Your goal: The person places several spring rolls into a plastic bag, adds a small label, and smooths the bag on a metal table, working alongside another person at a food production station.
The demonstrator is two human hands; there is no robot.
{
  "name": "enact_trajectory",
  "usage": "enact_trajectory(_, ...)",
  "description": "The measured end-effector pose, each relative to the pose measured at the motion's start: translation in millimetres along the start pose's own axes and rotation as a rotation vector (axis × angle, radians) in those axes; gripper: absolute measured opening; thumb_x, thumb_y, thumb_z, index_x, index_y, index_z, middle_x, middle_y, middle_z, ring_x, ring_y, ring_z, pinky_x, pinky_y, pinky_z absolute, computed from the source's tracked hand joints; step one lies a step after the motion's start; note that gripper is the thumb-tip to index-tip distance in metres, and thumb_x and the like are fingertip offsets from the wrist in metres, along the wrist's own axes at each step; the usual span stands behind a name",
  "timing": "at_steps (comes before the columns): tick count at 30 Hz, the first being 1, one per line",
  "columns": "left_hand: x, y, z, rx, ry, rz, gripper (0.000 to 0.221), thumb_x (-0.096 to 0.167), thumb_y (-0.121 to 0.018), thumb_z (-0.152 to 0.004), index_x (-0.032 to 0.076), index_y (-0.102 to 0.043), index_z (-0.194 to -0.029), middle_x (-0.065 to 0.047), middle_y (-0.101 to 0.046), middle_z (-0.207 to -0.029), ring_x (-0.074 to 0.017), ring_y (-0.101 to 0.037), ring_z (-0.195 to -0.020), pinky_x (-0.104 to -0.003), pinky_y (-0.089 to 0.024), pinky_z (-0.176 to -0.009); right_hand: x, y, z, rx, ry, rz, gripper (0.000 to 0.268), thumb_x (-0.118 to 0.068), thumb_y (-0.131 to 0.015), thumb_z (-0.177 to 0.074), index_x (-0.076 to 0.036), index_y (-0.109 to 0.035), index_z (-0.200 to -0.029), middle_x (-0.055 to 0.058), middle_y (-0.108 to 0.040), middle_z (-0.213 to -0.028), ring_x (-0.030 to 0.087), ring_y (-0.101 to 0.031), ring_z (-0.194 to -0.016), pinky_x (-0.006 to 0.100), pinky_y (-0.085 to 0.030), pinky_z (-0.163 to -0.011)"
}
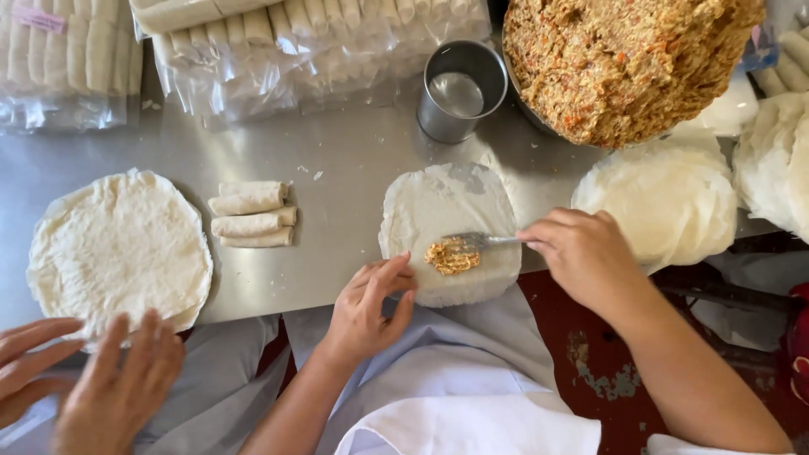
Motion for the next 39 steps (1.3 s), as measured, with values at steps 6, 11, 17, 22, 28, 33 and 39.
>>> enact_trajectory(6, -4.2, 4.3, 1.9, -0.016, 0.018, 0.038, 0.042, 0.002, -0.067, -0.085, -0.012, -0.06, -0.125, -0.008, -0.074, -0.079, -0.0324, -0.074, -0.077, -0.048, -0.06, -0.079, 40.8, 0.2, 15.0, 0.631, 0.109, 0.016, 0.03, -0.001, -0.076, -0.084, -0.027, -0.08, -0.097, -0.009, -0.071, -0.089, 0.017, -0.067, -0.082, 0.032, -0.048, -0.077)
enact_trajectory(11, -9.2, 3.4, 2.5, -0.029, -0.016, 0.08, 0.025, 0.007, -0.074, -0.083, -0.005, -0.069, -0.105, -0.009, -0.069, -0.072, -0.0348, -0.07, -0.07, -0.049, -0.061, -0.079, 171.0, 47.9, 84.0, 0.711, 0.051, -0.024, 0.015, 0.013, -0.065, -0.112, 0.001, -0.073, -0.112, 0.018, -0.067, -0.111, 0.039, -0.061, -0.107, 0.046, -0.044, -0.109)
enact_trajectory(17, 0.1, 6.4, 3.2, -0.422, -0.052, -0.234, 0.037, 0.035, -0.082, -0.085, 0.009, -0.06, -0.099, -0.011, -0.055, -0.109, -0.0325, -0.054, -0.108, -0.044, -0.049, -0.088, 48.6, 135.8, -13.9, 0.402, 0.037, 0.488, 0.04, 0.007, -0.08, -0.094, 0.006, -0.078, -0.134, 0.033, -0.066, -0.147, 0.041, -0.063, -0.136, 0.04, -0.059, -0.116)
enact_trajectory(22, 5.9, -3.0, -23.7, -0.295, -0.049, -0.387, 0.005, 0.007, -0.054, -0.1, 0.007, -0.055, -0.095, -0.012, -0.058, -0.1, -0.0309, -0.056, -0.094, -0.04, -0.044, -0.079, -38.9, 31.0, -8.7, -0.486, -0.111, 0.079, 0.074, -0.05, -0.081, -0.076, -0.021, -0.049, -0.136, -0.003, -0.055, -0.135, 0.014, -0.05, -0.124, 0.039, -0.03, -0.111)
enact_trajectory(28, -39.4, -27.9, -44.7, -0.063, 0.057, -0.696, 0.018, 0.017, -0.068, -0.091, 0.011, -0.064, -0.106, -0.009, -0.064, -0.086, -0.0295, -0.065, -0.08, -0.041, -0.052, -0.073, -17.2, -67.4, -14.8, 0.497, -0.011, -0.245, 0.044, -0.019, -0.078, -0.081, -0.012, -0.065, -0.122, 0.002, -0.067, -0.103, 0.025, -0.063, -0.097, 0.038, -0.047, -0.088)
enact_trajectory(33, 8.1, -44.8, -51.1, -0.066, 0.002, -0.658, 0.041, 0.003, -0.053, -0.098, -0.004, -0.053, -0.139, -0.017, -0.07, -0.098, -0.0296, -0.068, -0.102, -0.044, -0.046, -0.099, -66.4, -57.6, -17.1, 0.526, 0.214, -0.099, 0.056, -0.012, -0.057, -0.094, -0.006, -0.048, -0.149, 0.013, -0.06, -0.139, 0.029, -0.053, -0.132, 0.057, -0.009, -0.118)
enact_trajectory(39, 6.2, -30.1, -30.5, -0.162, -0.021, -0.538, 0.046, -0.002, -0.051, -0.091, -0.007, -0.056, -0.137, -0.013, -0.072, -0.092, -0.0264, -0.068, -0.096, -0.044, -0.047, -0.097, -64.1, -49.9, -16.5, 0.506, 0.368, -0.155, 0.027, -0.01, -0.058, -0.093, -0.004, -0.069, -0.117, 0.01, -0.07, -0.101, 0.028, -0.067, -0.101, 0.046, -0.044, -0.102)
Point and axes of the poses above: each hand's wrist, its own z-axis away from the middle knuckle, its own y-axis out of the back of the hand, x = y × z, the point moved 2 cm from there along -z, towards the middle knuckle
